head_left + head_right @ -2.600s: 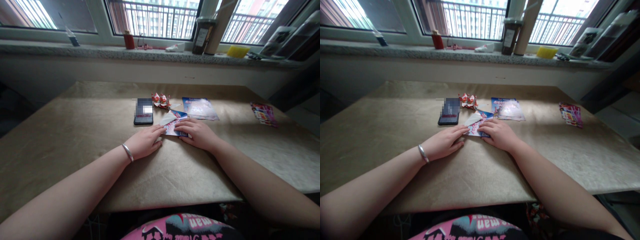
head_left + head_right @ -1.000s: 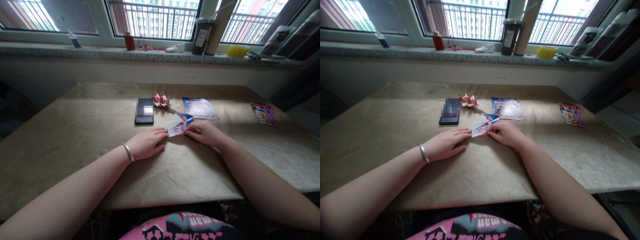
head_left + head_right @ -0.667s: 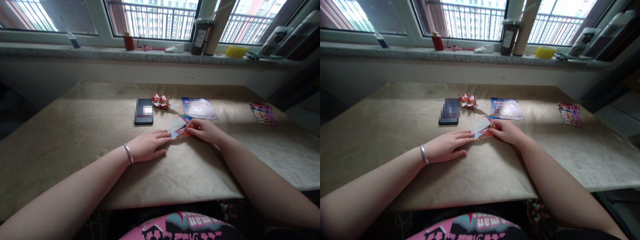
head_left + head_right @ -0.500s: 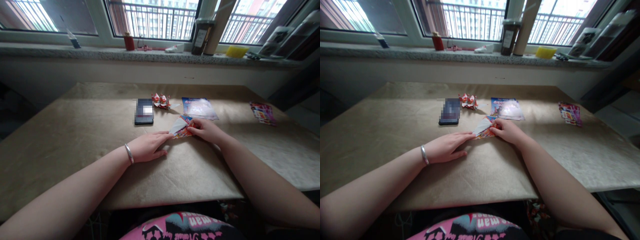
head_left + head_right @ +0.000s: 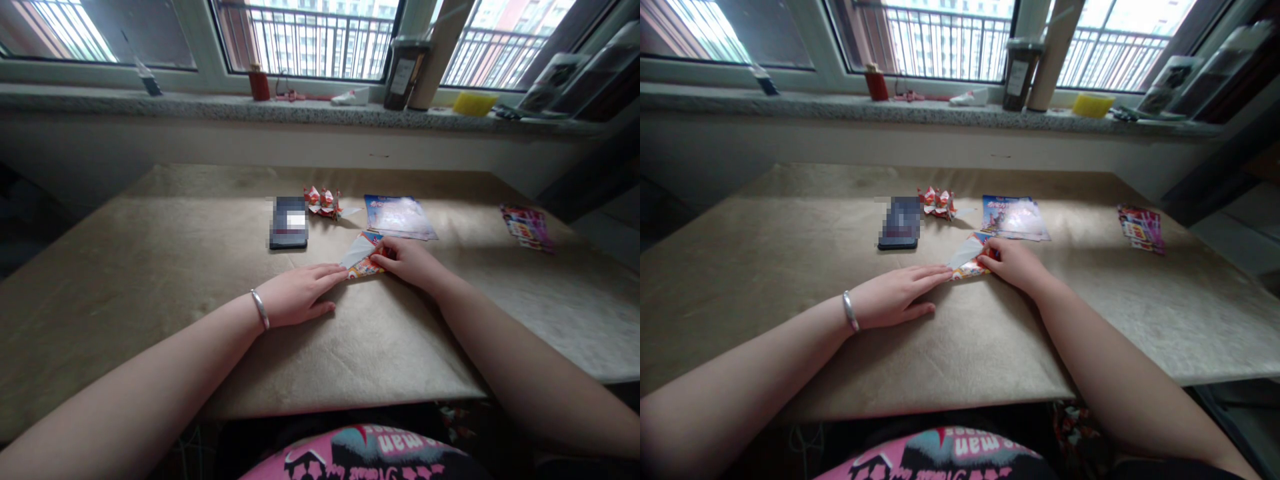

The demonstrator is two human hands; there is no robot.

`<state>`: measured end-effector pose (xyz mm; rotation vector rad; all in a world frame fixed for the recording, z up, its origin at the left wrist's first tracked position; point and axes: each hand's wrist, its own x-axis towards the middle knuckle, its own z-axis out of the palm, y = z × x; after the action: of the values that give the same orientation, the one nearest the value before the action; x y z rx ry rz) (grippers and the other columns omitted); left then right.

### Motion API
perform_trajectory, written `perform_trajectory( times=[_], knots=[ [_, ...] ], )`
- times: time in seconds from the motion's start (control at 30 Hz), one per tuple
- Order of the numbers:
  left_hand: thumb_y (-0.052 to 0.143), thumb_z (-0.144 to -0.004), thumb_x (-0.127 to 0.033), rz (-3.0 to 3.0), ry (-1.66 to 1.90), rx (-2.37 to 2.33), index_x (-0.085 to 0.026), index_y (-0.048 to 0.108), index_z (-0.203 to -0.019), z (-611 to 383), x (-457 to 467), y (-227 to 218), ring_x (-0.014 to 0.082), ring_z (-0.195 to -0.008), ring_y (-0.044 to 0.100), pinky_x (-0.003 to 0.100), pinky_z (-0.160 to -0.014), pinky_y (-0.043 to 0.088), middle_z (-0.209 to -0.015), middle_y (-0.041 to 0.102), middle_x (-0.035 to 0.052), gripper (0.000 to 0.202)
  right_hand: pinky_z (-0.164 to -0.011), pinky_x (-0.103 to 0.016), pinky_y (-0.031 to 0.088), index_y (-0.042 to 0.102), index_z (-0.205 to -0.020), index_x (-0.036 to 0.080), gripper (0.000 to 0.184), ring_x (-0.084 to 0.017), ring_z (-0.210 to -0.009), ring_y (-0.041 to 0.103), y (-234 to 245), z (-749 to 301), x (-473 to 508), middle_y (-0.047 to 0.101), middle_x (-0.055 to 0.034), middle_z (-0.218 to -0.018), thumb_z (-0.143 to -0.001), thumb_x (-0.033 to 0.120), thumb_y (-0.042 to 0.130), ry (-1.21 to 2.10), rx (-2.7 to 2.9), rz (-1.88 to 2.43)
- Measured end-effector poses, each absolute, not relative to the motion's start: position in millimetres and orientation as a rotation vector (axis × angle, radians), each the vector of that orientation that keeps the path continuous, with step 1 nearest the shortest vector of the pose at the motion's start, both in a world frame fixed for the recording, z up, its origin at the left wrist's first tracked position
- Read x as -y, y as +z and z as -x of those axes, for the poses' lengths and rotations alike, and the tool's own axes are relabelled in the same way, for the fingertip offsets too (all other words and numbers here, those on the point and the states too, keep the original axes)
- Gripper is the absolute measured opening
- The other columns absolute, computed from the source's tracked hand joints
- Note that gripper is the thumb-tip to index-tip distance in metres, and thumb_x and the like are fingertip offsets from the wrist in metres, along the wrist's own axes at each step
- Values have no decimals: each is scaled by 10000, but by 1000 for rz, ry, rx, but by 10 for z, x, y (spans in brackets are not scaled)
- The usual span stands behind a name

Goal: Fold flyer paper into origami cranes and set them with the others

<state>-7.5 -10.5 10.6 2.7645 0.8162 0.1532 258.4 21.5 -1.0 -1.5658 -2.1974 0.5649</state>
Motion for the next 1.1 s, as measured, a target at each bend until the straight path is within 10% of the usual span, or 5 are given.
perform_trajectory(
  times=[1.1],
  knots=[
    [513,-904,-347,-2876,127,-852,-130,414,-1378,48,112,108,223,-1329,382,345,-1103,333,-1420,451,111,531,-569,-266,345,539,-773,207,153,-166,-654,542,-17,-2613,-244,632,-28,-761,-810,354,561,336,2210,1738]
  ],
)
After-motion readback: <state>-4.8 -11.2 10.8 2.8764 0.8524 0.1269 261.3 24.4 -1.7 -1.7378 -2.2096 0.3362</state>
